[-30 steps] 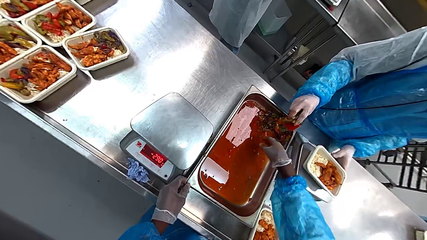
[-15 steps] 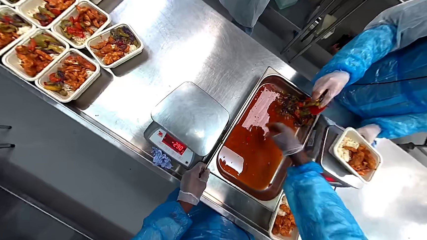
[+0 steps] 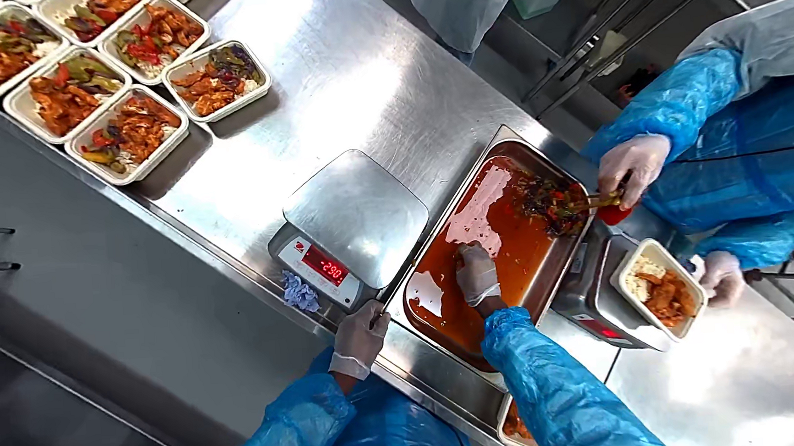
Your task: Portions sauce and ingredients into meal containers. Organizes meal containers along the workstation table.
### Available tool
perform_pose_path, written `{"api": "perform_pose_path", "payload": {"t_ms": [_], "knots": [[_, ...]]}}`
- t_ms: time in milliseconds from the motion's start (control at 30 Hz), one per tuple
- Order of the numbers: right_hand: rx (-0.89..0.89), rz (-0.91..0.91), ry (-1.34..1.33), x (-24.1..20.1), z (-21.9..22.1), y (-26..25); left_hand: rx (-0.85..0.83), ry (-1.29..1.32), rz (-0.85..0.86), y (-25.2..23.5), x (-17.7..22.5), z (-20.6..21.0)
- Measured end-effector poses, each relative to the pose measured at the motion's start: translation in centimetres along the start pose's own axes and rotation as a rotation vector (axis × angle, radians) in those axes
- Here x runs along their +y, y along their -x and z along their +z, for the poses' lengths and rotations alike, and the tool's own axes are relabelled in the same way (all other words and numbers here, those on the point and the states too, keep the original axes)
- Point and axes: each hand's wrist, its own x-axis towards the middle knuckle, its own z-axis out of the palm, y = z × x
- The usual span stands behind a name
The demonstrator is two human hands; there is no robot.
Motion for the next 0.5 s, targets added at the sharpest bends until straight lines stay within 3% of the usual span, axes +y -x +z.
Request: {"api": "perform_pose_path", "payload": {"t_ms": [133, 267, 400, 500], "knots": [[0.105, -0.012, -0.028, 0.2, -0.9, 0.8, -0.003, 0.0, 0.001, 0.0, -0.1, 0.0], [0.253, -0.001, -0.044, 0.6, -6.3, -0.3, -0.002, 0.005, -0.015, 0.0, 0.2, -0.2], [0.365, 0.244, -0.043, 6.9, -10.8, -5.5, 0.012, -0.002, -0.001, 0.1, 0.2, -0.2], [0.42, 0.367, -0.176, 10.5, -11.3, -5.3, 0.001, 0.0, -0.012, 0.6, 0.4, -0.5]]}}
